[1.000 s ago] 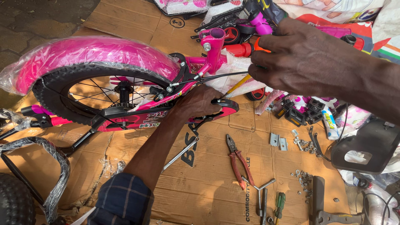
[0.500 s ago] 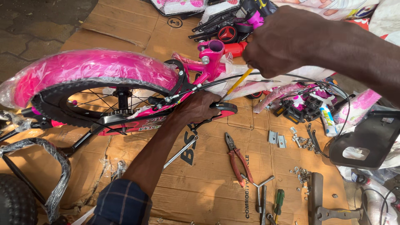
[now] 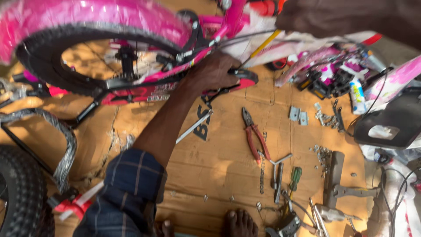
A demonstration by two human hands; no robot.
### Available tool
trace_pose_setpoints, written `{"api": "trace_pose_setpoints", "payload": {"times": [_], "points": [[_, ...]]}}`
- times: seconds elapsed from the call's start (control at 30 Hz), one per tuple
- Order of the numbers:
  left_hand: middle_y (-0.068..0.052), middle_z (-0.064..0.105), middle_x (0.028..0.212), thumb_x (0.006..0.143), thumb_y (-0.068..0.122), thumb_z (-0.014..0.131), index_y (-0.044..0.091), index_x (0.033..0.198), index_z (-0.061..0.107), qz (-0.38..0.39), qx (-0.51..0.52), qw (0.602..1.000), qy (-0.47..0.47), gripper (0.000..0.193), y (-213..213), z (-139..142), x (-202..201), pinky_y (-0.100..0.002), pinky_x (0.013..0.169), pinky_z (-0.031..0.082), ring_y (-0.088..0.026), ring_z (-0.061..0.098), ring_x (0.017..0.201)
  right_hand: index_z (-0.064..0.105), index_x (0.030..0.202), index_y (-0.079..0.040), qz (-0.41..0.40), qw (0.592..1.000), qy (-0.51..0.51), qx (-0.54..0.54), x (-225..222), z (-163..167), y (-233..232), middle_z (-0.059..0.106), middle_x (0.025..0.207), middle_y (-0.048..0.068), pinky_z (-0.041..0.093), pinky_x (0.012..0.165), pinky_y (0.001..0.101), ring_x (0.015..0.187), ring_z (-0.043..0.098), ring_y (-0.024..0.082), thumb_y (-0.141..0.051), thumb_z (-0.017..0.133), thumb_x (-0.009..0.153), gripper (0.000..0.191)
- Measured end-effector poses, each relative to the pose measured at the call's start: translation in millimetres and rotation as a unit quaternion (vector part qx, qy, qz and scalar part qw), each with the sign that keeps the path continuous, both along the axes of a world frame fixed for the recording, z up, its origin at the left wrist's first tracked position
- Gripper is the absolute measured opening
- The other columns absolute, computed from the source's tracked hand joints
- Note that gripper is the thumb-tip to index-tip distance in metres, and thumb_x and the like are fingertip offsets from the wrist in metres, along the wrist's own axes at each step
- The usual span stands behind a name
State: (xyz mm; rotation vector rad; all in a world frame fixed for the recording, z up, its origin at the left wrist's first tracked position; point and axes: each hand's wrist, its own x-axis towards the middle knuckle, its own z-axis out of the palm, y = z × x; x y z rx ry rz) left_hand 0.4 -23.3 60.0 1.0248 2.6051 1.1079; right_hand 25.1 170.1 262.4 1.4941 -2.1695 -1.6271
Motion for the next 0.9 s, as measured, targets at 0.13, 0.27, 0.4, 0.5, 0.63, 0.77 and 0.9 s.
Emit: {"api": "trace_pose_setpoints", "payload": {"times": [0.13,0.27,0.4,0.5,0.63,0.77,0.9], "points": [[-0.023,0.072,0.086,0.074,0.023,0.075,0.005,0.106,0.077,0.011,0.017,0.999,0.028,0.037,-1,-3,0,-0.048,0.075,0.054,-0.035,0.071,0.077,0.061,0.1,-0.011,-0.335,0.886,0.002,-0.32,273,-175,-65,0.071,0.094,0.006,0.057,0.067,0.0406,0.079,0.072,0.025,-0.027,0.055,0.095,0.018],[-0.024,0.072,0.087,0.074,0.023,0.076,0.004,0.106,0.077,0.009,0.019,0.999,0.033,0.037,-2,-4,0,-0.049,0.076,0.054,-0.036,0.071,0.08,0.06,0.094,-0.015,-0.451,0.751,0.092,-0.473,423,-383,-39,0.072,0.1,0.007,0.057,0.068,0.0465,0.087,0.074,0.03,-0.032,0.054,0.091,0.018],[-0.024,0.072,0.086,0.074,0.024,0.076,0.006,0.107,0.077,0.012,-0.015,1.0,0.015,0.037,-3,-3,-1,-0.049,0.078,0.054,-0.036,0.071,0.079,0.06,0.095,-0.013,-0.383,0.761,0.155,-0.501,468,-499,11,0.073,0.101,0.007,0.056,0.064,0.0459,0.083,0.072,0.03,-0.03,0.05,0.097,0.02],[-0.024,0.072,0.087,0.075,0.027,0.077,0.006,0.107,0.077,0.015,0.012,1.0,0.016,0.038,-3,-2,-2,-0.05,0.077,0.053,-0.037,0.07,0.08,0.061,0.094,-0.013,-0.373,0.765,0.157,-0.501,462,-494,15,0.072,0.097,0.006,0.055,0.063,0.044,0.08,0.071,0.028,-0.029,0.053,0.095,0.018],[-0.023,0.072,0.086,0.075,0.026,0.075,0.006,0.103,0.078,0.015,-0.014,0.999,0.026,0.035,-3,0,-1,-0.049,0.078,0.054,-0.036,0.071,0.081,0.061,0.092,-0.013,-0.393,0.773,0.133,-0.481,444,-450,-9,0.07,0.093,0.004,0.054,0.064,0.0416,0.078,0.07,0.025,-0.03,0.055,0.096,0.018],[-0.024,0.072,0.087,0.073,0.026,0.076,0.006,0.107,0.077,0.011,0.012,0.999,0.04,0.039,-2,0,1,-0.049,0.076,0.054,-0.037,0.071,0.08,0.062,0.09,-0.014,-0.411,0.796,0.076,-0.438,389,-356,-38,0.069,0.089,0.003,0.054,0.064,0.0392,0.076,0.068,0.022,-0.03,0.056,0.096,0.018],[-0.02,0.075,0.085,0.073,0.023,0.073,0.009,0.111,0.076,0.028,-0.024,0.998,-0.05,0.041,-1,0,3,-0.047,0.074,0.056,-0.033,0.074,0.075,0.062,0.088,-0.014,-0.216,0.957,0.049,-0.186,227,-227,4,0.067,0.085,0.001,0.053,0.064,0.0368,0.074,0.067,0.02,-0.03,0.058,0.096,0.019]]}}
